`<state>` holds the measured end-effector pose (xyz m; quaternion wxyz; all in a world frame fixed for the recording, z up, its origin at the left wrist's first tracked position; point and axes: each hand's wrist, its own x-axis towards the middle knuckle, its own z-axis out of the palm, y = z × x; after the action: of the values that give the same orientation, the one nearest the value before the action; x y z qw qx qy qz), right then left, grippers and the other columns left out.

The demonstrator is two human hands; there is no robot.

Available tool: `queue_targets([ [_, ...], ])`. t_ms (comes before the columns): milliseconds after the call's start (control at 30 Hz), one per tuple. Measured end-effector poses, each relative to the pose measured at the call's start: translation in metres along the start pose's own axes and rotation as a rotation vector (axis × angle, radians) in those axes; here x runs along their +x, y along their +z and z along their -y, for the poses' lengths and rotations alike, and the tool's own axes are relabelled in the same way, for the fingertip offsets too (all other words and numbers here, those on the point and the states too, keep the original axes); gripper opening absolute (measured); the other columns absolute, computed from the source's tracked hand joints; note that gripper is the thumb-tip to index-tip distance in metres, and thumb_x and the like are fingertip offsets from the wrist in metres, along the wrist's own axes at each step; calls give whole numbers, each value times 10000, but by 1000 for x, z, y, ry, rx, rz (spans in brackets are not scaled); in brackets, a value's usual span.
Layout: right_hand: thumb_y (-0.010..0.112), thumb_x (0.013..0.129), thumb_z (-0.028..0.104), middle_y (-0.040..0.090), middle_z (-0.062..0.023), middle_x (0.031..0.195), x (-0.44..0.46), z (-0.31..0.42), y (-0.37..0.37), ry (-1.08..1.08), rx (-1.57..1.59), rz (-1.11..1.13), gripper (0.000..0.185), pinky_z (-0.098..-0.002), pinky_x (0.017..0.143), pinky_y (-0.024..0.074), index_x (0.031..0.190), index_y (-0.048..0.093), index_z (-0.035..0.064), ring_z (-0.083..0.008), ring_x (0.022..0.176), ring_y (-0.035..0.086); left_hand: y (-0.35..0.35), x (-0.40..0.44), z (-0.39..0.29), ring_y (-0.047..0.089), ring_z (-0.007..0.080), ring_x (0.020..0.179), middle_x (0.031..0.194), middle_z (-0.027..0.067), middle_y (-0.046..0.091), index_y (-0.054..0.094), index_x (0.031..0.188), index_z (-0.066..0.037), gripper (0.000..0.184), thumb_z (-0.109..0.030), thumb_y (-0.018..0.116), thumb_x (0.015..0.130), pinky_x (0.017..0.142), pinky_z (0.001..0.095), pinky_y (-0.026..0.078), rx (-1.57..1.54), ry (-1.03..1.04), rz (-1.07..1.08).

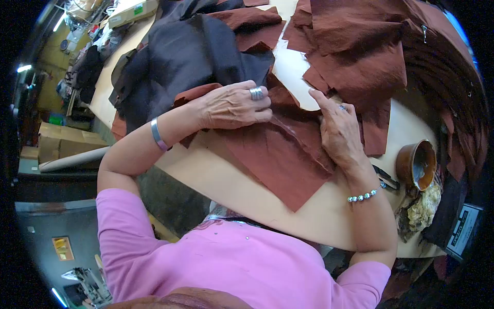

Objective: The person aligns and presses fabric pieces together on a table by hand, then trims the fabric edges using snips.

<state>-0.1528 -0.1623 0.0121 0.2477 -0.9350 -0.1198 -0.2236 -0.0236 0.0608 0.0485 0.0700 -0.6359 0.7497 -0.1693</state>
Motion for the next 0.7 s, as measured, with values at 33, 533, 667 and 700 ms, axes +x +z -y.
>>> queue_targets([
  [33,528,744,-101,619,-137,897,0,0,0,-9,-2,-11,584,-355,793,378,1280,444,116,-266,850,580,0,-2,1,511,121,854,804,-16,500,482,879,-136,69,-166,470,818,717,246,411,4,-5,0],
  [533,571,754,-66,619,-152,918,-1,-4,1,50,26,26,584,-351,804,386,1294,432,109,-281,845,572,8,-10,2,511,125,823,823,-2,490,480,887,-129,77,-160,475,816,714,256,419,27,-47,-48],
  [667,592,776,-31,613,-145,892,7,1,2,161,137,17,608,-348,807,390,1326,404,149,-282,815,563,4,-10,1,514,136,867,846,2,495,488,859,-129,69,-163,479,800,734,252,422,72,-12,-33],
  [700,592,782,-27,608,-141,875,8,3,7,155,134,9,613,-349,807,390,1333,398,160,-283,804,556,3,-7,-2,515,136,870,850,2,496,487,858,-131,67,-164,478,801,735,251,422,79,-3,-39],
])
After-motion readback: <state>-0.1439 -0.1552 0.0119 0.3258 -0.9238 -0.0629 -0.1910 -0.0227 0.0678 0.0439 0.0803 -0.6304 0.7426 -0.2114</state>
